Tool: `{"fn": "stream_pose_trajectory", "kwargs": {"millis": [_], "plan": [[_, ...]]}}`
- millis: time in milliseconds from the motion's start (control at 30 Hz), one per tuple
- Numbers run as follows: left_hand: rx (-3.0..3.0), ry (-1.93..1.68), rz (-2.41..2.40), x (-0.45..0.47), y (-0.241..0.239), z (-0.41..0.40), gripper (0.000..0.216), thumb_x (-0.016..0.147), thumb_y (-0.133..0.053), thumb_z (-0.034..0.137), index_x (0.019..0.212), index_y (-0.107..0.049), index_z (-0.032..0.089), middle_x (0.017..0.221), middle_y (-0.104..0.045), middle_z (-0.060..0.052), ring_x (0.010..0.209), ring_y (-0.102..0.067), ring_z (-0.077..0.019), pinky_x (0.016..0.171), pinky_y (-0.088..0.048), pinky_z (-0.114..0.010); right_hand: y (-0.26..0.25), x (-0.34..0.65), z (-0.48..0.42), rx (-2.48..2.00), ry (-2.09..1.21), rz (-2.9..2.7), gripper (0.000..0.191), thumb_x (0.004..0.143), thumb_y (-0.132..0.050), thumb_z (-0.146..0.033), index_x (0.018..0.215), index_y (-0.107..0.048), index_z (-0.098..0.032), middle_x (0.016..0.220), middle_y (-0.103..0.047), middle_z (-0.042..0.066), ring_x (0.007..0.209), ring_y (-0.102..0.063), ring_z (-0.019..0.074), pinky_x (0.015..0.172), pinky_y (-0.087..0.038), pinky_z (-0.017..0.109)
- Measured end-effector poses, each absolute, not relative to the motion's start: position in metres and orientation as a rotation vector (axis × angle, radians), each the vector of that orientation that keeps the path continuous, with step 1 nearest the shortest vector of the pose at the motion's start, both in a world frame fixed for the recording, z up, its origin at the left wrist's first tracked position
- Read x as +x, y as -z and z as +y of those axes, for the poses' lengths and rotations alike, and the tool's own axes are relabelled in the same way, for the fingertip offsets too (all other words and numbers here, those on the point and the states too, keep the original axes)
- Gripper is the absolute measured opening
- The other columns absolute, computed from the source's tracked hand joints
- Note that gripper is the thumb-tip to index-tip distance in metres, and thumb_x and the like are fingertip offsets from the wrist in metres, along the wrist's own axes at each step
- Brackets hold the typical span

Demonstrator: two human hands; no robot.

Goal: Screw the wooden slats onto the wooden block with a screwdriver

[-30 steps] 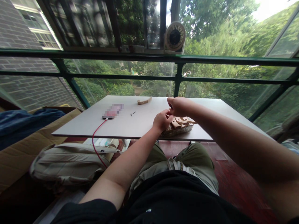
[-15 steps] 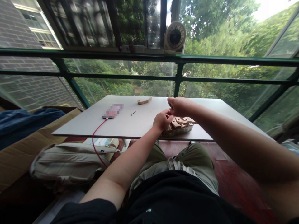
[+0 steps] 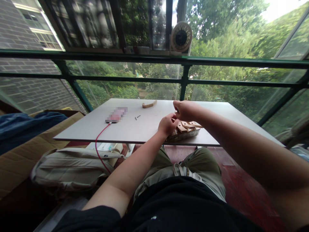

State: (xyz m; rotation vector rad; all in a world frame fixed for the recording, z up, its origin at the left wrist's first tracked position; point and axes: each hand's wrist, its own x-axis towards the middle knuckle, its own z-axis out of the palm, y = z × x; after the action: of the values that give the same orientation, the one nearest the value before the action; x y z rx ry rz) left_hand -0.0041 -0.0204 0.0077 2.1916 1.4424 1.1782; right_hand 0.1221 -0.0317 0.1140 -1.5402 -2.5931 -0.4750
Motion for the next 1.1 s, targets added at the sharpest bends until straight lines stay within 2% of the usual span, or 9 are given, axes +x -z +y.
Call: {"fn": "stream_pose_trajectory", "kwargs": {"millis": [1100], "plan": [[2.218, -1.227, 1.406, -0.0045, -0.0007, -0.0154, 0.017, 0.083, -0.053, 0.027, 0.095, -0.063, 0.020, 0.082, -0.071, -0.002, 0.068, -0.063, -0.0142, 0.062, -0.043, -0.024, -0.1078, 0.1247, -0.0304, -1.522, 0.486, -2.555, 0.028, 0.080, -0.052, -0.037, 0.102, -0.054, -0.020, 0.082, -0.066, 0.007, 0.069, -0.058, 0.0194, 0.053, -0.029, 0.028]]}}
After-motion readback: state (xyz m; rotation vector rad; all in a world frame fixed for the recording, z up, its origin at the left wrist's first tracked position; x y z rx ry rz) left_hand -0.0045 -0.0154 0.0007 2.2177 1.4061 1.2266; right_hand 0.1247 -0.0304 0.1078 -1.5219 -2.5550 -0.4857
